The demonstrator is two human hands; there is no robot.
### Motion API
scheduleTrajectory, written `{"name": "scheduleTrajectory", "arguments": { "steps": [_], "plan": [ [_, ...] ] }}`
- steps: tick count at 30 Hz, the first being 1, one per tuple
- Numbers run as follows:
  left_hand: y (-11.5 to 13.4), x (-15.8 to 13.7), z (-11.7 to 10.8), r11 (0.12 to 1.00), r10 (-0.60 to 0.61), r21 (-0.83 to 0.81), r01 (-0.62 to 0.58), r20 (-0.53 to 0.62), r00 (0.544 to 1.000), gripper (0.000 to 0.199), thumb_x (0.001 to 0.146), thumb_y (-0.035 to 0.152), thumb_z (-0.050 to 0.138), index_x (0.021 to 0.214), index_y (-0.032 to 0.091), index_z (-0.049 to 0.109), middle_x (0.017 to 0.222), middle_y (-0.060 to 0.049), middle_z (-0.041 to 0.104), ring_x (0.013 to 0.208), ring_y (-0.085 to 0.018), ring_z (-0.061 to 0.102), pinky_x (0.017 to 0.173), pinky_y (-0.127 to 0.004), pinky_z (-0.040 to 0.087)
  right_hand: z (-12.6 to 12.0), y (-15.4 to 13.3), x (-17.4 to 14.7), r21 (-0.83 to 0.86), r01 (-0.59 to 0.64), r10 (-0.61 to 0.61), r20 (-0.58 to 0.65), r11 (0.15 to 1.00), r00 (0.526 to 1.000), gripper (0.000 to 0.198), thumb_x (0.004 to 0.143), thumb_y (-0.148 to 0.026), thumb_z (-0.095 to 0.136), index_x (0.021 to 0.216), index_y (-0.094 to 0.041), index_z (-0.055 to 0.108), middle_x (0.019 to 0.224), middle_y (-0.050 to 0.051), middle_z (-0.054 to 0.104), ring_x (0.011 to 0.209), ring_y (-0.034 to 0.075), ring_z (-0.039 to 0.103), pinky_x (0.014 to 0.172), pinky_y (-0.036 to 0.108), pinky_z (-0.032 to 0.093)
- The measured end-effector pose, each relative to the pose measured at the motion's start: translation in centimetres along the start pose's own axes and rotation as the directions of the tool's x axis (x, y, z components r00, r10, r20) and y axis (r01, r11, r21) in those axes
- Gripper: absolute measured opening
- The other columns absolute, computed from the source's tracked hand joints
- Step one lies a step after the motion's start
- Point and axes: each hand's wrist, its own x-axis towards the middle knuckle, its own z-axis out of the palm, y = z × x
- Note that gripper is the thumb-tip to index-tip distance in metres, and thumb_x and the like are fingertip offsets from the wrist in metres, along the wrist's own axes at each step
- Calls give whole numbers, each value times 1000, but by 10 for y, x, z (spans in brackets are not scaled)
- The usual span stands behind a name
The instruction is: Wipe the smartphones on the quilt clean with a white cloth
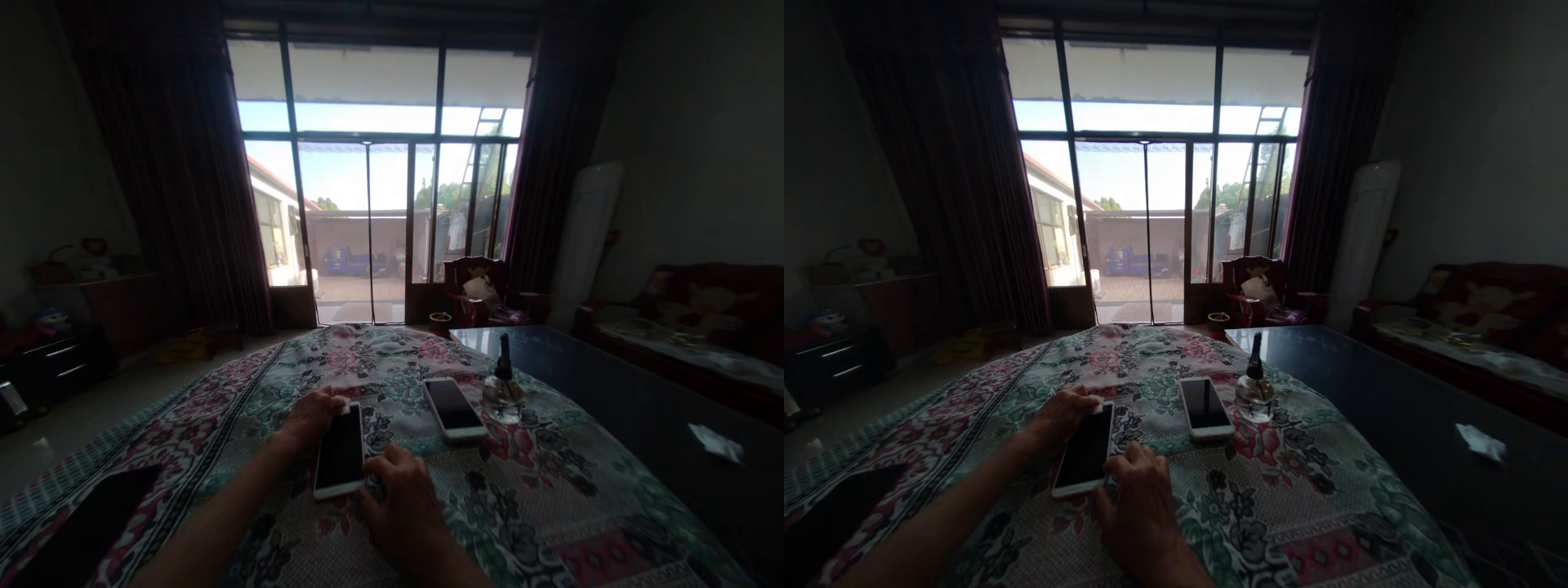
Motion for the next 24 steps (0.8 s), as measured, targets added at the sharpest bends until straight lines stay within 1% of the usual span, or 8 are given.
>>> {"name": "scheduleTrajectory", "arguments": {
  "steps": [3,5,9,14,17,20,22,24],
  "plan": [
    [9,0,1,993,-56,106,60,-40,998,33,90,12,38,94,18,70,99,-11,62,96,-26,57,76,-33,44,0,0,0,1,7,-7,-3,1000,1000,13,81,-27,66,94,-26,69,97,2,63,97,21,56,86,33,35],
    [15,-5,0,985,-58,160,65,-43,997,33,89,10,38,96,19,69,106,-12,62,101,-26,56,76,-32,45,1,1,-1,-8,7,-8,-4,1000,1000,12,81,-28,65,93,-25,69,97,3,64,97,22,56,85,33,35],
    [20,-22,-3,975,-20,221,20,-1,1000,30,86,8,42,94,19,68,104,-10,64,100,-24,58,75,-29,46,3,2,-1,-17,3,-3,1,1000,1000,14,81,-27,65,94,-25,68,97,3,64,97,22,55,85,34,34],
    [13,-46,-5,963,53,261,-60,32,998,23,86,14,46,95,20,67,101,-9,65,95,-24,61,71,-29,45,1,1,-1,-4,7,-7,4,1000,1000,14,80,-25,64,94,-25,68,98,3,64,97,22,56,86,34,34],
    [6,-54,-5,990,57,126,-58,12,998,25,92,21,43,91,22,68,94,-6,66,86,-21,63,71,-27,45,-1,-1,-1,-10,2,-2,14,1000,1000,13,80,-25,64,92,-25,68,98,3,64,98,22,56,86,34,34],
    [0,-53,-4,997,-12,-73,5,-105,994,29,97,24,38,95,22,67,92,-4,68,84,-16,64,76,-25,45,-1,-1,-1,-24,4,-3,19,1000,1000,12,81,-26,63,93,-25,68,98,3,64,98,22,56,85,34,35],
    [-2,-50,-1,992,-89,-103,72,-171,981,26,96,24,41,94,21,67,93,-3,69,85,-16,63,79,-25,44,1,0,-1,-32,8,-8,15,999,1000,13,81,-27,63,93,-25,67,98,4,64,97,22,56,84,33,35],
    [-1,-47,1,992,-124,-59,114,-187,975,24,95,24,45,87,21,68,94,-3,68,90,-17,61,81,-26,44,2,1,-1,-35,11,-11,9,999,1000,13,81,-27,64,94,-25,67,97,3,64,96,22,56,84,33,35]
  ]
}}
